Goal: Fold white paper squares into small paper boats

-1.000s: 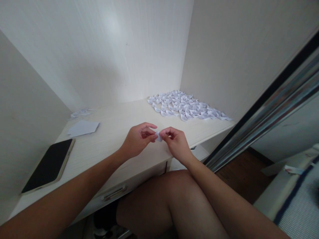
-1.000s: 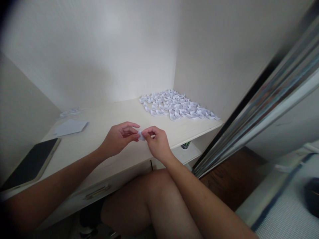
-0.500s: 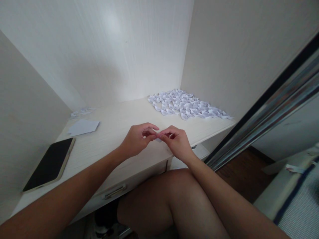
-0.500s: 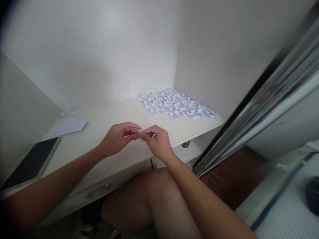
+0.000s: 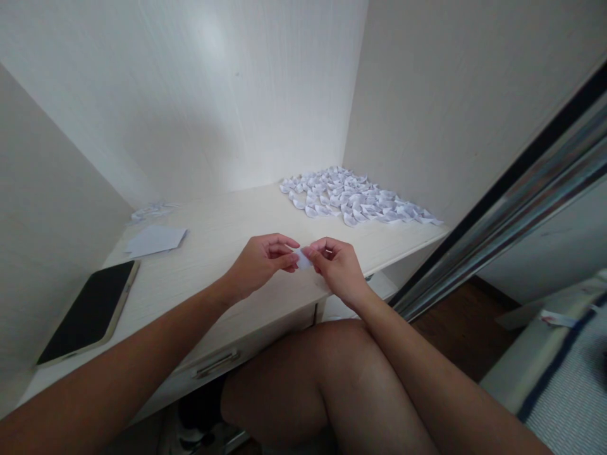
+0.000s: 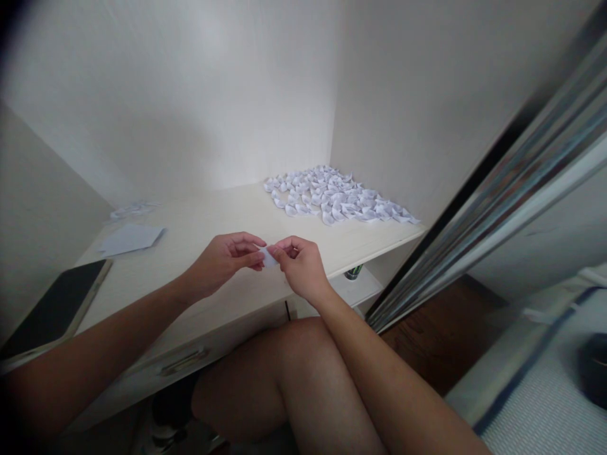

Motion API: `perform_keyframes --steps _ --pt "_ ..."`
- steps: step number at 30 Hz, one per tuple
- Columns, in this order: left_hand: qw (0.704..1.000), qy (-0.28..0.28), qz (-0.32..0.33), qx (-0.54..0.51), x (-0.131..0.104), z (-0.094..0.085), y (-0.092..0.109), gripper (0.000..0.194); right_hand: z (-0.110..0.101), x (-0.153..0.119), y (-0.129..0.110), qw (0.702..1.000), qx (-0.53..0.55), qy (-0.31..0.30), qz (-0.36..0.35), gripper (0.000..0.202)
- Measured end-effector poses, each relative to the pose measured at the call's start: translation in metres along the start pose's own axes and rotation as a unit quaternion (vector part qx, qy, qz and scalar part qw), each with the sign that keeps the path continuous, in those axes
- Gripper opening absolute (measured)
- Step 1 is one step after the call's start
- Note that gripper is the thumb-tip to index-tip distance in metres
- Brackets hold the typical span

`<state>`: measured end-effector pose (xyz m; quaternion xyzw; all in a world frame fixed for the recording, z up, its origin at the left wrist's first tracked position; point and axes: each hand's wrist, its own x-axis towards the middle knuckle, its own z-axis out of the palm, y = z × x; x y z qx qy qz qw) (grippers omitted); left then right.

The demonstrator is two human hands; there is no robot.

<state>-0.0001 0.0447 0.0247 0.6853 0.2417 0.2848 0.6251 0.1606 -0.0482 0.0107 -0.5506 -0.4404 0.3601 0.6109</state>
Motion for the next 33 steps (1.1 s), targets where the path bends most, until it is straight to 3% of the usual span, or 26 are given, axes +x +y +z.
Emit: perform_keyframes --steps 5,9,14,19,25,30,33 --pt "1.000 0.000 0.001 0.013 -0.0011 0.0005 0.0013 0.036 -0.0014 0.0000 0.0023 0.997 -0.046 -0.062 0.000 0.033" --pt "0.999 -0.006 -0.046 -0.018 -0.0043 0.0040 0.0026 0.044 -0.0015 0.0010 0.0034 0.999 -0.041 -0.030 -0.008 0.033" --pt "1.000 0.009 -0.030 0.002 -0.0040 0.0068 0.0024 0.047 -0.0003 0.0017 0.0037 0.999 -0.031 -0.031 -0.003 0.033" --pt "0.999 0.016 -0.033 -0.025 -0.0033 0.0085 -0.0006 0.049 -0.0019 0.0016 0.0037 1.000 -0.004 0.013 -0.010 0.033" --pt "0.989 0.119 0.047 -0.074 -0.0031 0.0087 0.0022 0.040 -0.0011 0.0003 0.0012 0.999 -0.010 -0.028 -0.014 0.029" --pt "0.995 0.089 0.030 -0.026 -0.0032 0.0090 0.0033 0.031 -0.0003 -0.0011 -0.0006 0.998 -0.029 -0.055 -0.015 0.027" --pt "0.996 0.073 0.060 0.008 -0.0028 0.0062 0.0079 0.026 -0.0008 -0.0019 -0.0026 0.996 -0.029 -0.082 -0.010 0.025"
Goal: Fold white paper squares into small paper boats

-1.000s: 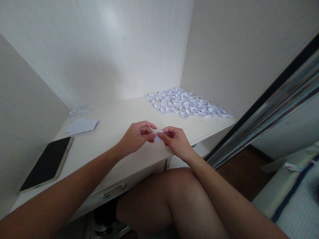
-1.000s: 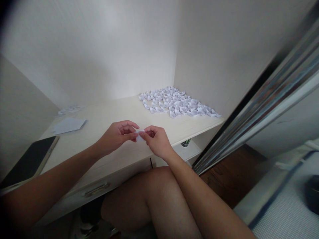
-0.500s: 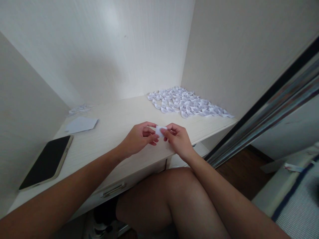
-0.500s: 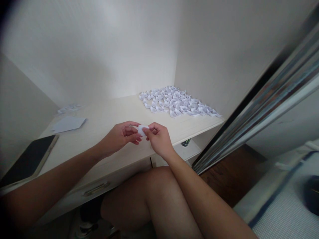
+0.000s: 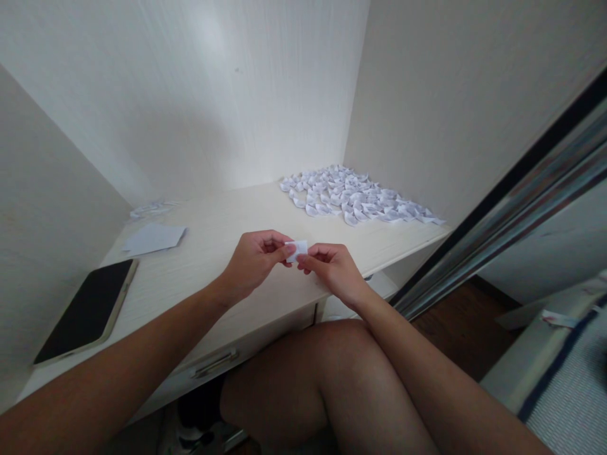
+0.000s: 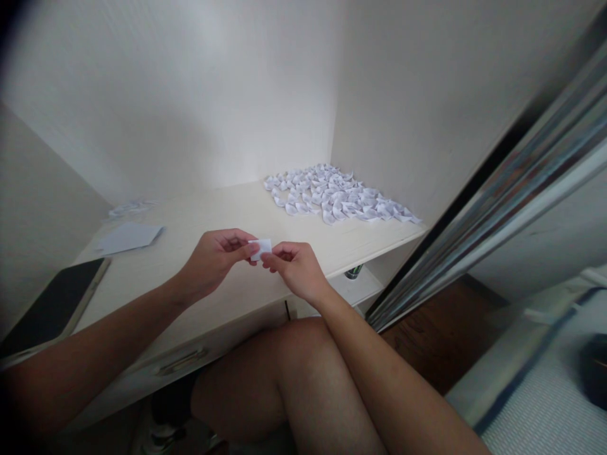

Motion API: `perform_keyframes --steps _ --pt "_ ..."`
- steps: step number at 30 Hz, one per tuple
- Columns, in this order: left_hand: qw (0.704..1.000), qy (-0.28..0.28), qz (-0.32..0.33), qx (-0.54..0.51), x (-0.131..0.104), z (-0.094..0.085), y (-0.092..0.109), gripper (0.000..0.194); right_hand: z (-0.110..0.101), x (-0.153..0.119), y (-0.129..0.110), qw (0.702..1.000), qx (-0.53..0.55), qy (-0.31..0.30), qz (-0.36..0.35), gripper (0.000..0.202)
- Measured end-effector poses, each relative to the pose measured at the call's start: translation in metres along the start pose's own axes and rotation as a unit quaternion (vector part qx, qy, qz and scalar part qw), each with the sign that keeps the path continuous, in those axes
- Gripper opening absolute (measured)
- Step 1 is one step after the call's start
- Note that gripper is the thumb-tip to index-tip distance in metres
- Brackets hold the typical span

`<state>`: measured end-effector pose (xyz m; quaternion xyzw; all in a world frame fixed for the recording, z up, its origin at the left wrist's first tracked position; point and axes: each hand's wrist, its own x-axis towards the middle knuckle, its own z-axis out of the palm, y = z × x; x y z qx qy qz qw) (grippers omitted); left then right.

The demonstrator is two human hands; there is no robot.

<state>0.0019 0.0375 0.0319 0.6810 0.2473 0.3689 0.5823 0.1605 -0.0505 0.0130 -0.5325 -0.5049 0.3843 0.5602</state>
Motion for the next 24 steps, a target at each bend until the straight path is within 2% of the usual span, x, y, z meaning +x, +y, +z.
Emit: perform_keyframes --steps 4,7,11,14,19,22,24 --pt "0.999 -0.033 0.012 0.028 0.0019 -0.0031 0.0042 0.023 -0.0011 0.0000 -0.0016 1.000 0.013 -0.029 -0.004 0.025" --pt "1.000 -0.022 0.004 0.014 0.0012 -0.0032 0.0022 0.026 -0.0018 0.0002 -0.0015 0.999 0.002 -0.039 -0.007 0.030" --pt "1.000 -0.009 0.029 -0.007 -0.0005 -0.0034 -0.0002 0.026 -0.0017 0.0004 -0.0019 0.998 -0.031 -0.058 -0.010 0.032" --pt "0.999 -0.007 0.044 0.003 -0.0008 -0.0023 0.0000 0.027 -0.0011 0.0004 -0.0023 0.999 -0.031 -0.037 -0.004 0.031" --pt "0.999 -0.016 0.028 -0.017 -0.0013 0.0030 -0.0032 0.047 0.0000 0.0006 -0.0010 0.999 0.033 0.027 0.023 0.033" --pt "0.999 -0.006 0.029 -0.039 -0.0011 0.0036 -0.0049 0.039 0.0004 0.0021 0.0018 0.999 0.037 0.012 0.016 0.034" --pt "0.998 -0.006 0.031 -0.051 -0.0003 0.0021 -0.0044 0.035 0.0000 0.0037 0.0042 0.998 0.054 0.019 -0.014 0.032"
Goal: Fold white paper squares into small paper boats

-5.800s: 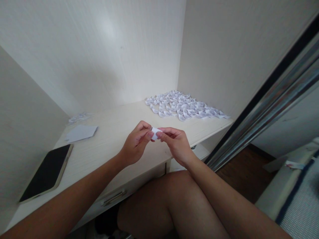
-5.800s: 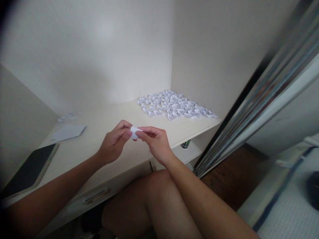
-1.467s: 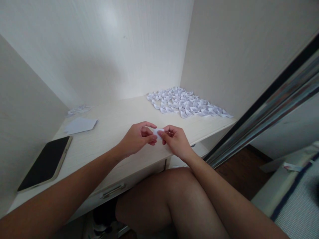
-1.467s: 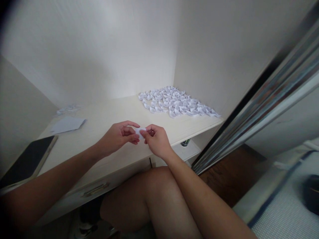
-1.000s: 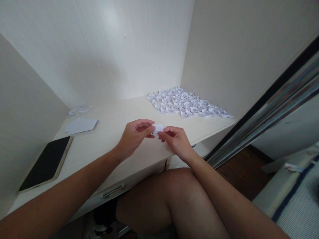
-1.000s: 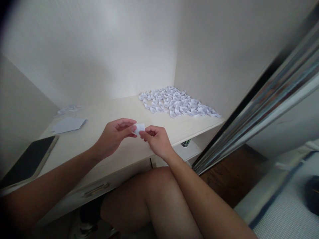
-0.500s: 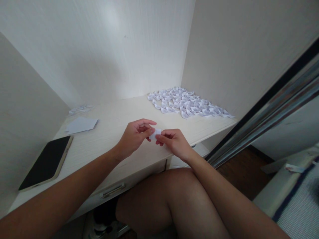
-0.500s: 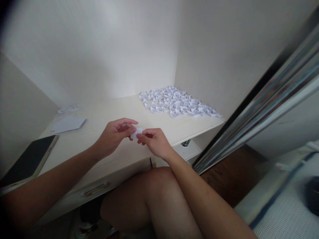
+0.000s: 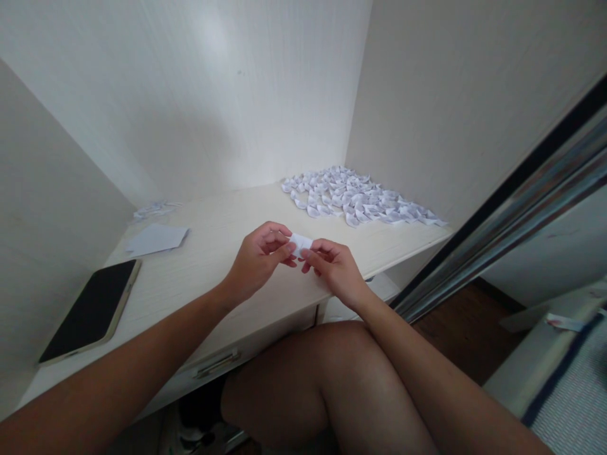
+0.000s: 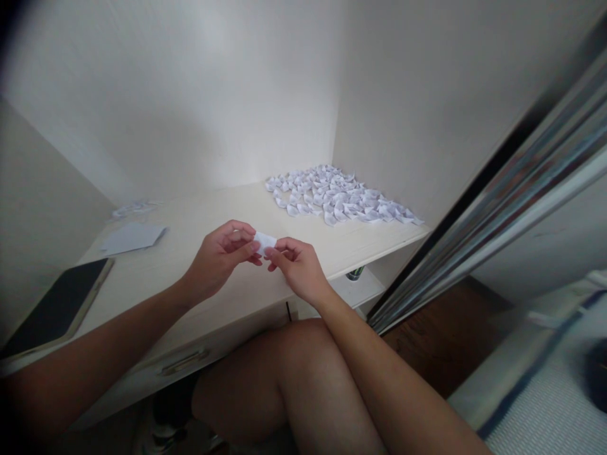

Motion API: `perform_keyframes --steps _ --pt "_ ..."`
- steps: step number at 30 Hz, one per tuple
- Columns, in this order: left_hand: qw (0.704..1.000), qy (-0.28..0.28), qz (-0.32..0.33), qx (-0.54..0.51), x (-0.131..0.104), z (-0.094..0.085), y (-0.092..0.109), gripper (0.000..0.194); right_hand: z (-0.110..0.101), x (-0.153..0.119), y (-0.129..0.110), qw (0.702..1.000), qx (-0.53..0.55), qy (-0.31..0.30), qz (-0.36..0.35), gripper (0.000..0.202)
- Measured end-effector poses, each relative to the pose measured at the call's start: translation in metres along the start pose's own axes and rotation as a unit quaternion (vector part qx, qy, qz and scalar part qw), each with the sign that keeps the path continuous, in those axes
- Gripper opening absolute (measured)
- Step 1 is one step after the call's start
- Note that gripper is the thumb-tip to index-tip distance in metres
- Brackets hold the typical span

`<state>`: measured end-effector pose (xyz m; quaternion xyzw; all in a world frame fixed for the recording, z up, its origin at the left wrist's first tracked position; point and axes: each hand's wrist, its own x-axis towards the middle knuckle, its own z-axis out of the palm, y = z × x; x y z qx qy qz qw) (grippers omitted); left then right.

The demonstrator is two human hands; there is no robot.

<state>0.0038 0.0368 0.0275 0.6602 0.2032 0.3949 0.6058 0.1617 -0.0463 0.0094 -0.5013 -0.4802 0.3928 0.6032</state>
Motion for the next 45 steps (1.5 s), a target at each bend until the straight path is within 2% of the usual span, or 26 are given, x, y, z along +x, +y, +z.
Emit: perform_keyframes --steps 3,6,8,12,17,21,33,37,41,45 --pt "1.000 -0.005 -0.009 -0.010 0.002 -0.003 0.002 0.036 -0.002 0.001 0.003 0.997 0.028 0.025 -0.071 0.041" --pt "1.000 -0.003 -0.019 -0.010 0.004 -0.006 0.004 0.038 -0.002 0.000 0.003 0.995 -0.009 0.003 -0.102 0.024" --pt "1.000 -0.002 -0.010 0.001 0.004 -0.007 0.003 0.037 -0.002 -0.001 0.003 0.994 -0.037 -0.009 -0.102 0.019" --pt "0.999 -0.003 0.024 0.028 0.004 -0.008 0.001 0.036 -0.002 -0.001 0.005 0.994 -0.053 0.011 -0.096 0.023" --pt "0.997 -0.037 0.048 0.054 0.003 -0.012 0.001 0.026 -0.006 0.001 0.008 0.997 -0.012 0.016 -0.071 0.027" --pt "0.995 -0.067 0.060 0.030 0.002 -0.015 0.001 0.022 -0.007 0.001 0.009 0.998 0.018 0.012 -0.062 0.029" --pt "0.995 -0.036 0.076 0.059 0.003 -0.016 -0.004 0.018 -0.008 0.001 0.003 0.994 -0.047 0.030 -0.094 0.020" --pt "0.987 -0.012 0.128 0.100 0.003 -0.018 -0.008 0.017 -0.007 0.001 0.003 0.986 -0.079 0.030 -0.141 0.016" --pt "0.977 0.008 0.173 0.123 0.003 -0.017 -0.009 0.014 -0.004 0.002 0.006 0.977 -0.101 0.057 -0.177 0.010" --pt "0.967 0.010 0.209 0.148 0.003 -0.014 -0.006 0.014 -0.003 0.002 0.006 0.968 -0.108 0.072 -0.214 0.010"
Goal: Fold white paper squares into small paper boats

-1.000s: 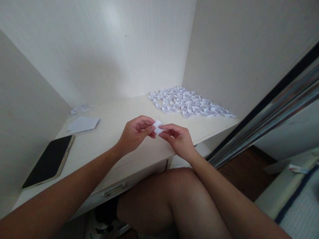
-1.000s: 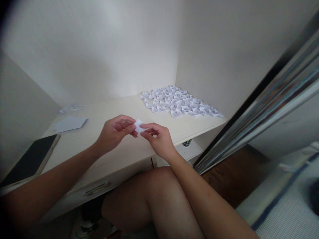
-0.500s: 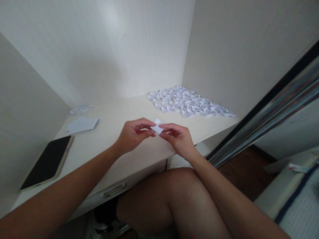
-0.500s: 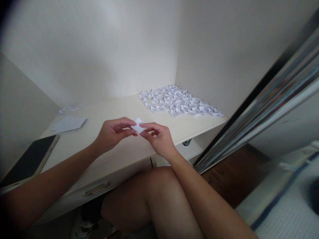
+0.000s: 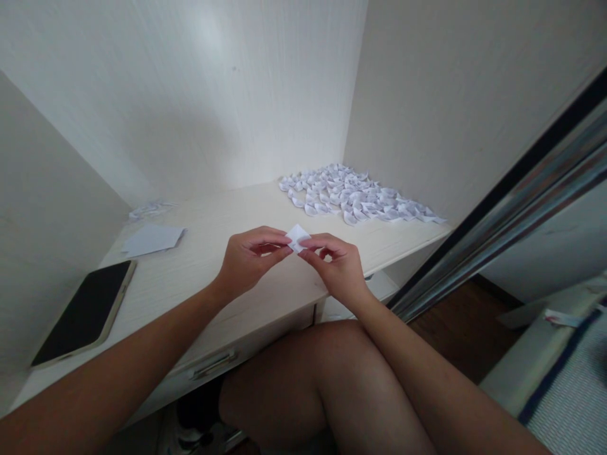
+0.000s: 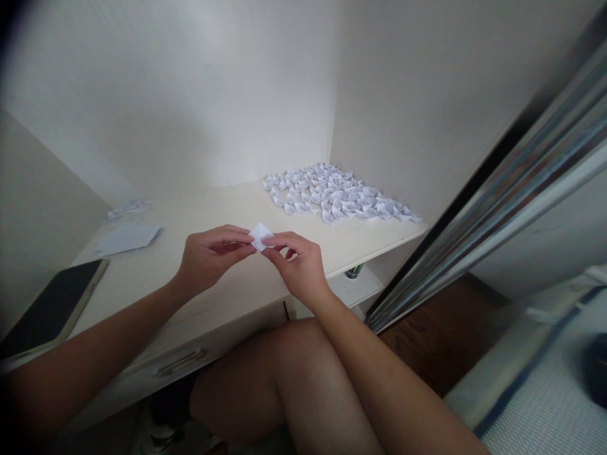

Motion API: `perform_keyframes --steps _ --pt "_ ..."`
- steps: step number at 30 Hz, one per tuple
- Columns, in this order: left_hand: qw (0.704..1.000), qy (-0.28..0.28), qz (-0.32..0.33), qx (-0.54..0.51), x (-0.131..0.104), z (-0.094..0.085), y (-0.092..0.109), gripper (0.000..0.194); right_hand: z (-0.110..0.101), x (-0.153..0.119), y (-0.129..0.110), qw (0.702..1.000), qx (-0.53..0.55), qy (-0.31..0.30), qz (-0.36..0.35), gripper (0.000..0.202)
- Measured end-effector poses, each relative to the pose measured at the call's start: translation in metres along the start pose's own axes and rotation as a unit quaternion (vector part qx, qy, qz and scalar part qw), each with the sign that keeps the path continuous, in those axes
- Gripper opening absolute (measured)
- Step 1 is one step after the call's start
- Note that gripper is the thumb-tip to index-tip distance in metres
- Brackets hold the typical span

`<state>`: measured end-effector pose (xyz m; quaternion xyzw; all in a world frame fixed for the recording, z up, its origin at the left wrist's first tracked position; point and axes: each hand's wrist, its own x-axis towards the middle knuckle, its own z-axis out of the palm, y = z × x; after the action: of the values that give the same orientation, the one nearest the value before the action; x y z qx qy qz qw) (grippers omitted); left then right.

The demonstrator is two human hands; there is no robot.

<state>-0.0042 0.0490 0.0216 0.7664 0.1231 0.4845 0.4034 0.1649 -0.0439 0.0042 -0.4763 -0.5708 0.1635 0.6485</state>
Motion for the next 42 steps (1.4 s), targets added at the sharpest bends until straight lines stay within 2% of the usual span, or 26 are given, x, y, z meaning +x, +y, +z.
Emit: perform_keyframes --steps 4,8,13,17,22,27,30,34,42 --pt "0.999 -0.008 0.030 0.005 0.0010 -0.0002 -0.0002 0.015 -0.0016 0.0003 -0.0024 0.999 -0.007 -0.018 -0.044 0.015" --pt "0.999 -0.017 0.026 -0.012 0.0009 -0.0017 -0.0023 0.017 -0.0022 0.0004 -0.0051 0.998 -0.012 -0.032 -0.058 0.014" --pt "0.999 -0.036 0.012 -0.025 0.0010 -0.0034 -0.0016 0.016 -0.0014 -0.0006 -0.0084 0.999 -0.012 -0.029 -0.033 0.010" --pt "1.000 -0.017 -0.014 0.004 0.0009 -0.0047 0.0001 0.013 -0.0004 -0.0015 -0.0075 1.000 -0.007 -0.005 0.012 0.002" --pt "0.999 -0.011 -0.026 0.022 0.0002 -0.0054 -0.0005 0.011 0.0003 -0.0007 -0.0056 0.999 -0.002 -0.008 0.036 0.004" --pt "0.999 -0.042 -0.025 0.013 0.0011 -0.0054 0.0000 0.005 0.0002 0.0003 -0.0053 0.999 0.012 -0.005 0.032 0.006" --pt "0.998 -0.050 -0.035 0.012 0.0031 -0.0055 0.0019 0.008 0.0002 -0.0005 -0.0043 0.999 0.019 0.005 0.046 0.008" --pt "0.997 -0.049 -0.052 0.015 0.0040 -0.0057 0.0014 0.011 -0.0003 -0.0015 -0.0032 0.998 0.009 0.003 0.059 0.012" --pt "0.998 -0.023 -0.061 0.010 0.0006 -0.0016 -0.0018 0.013 -0.0008 -0.0026 -0.0075 0.999 -0.039 0.006 0.028 0.010"
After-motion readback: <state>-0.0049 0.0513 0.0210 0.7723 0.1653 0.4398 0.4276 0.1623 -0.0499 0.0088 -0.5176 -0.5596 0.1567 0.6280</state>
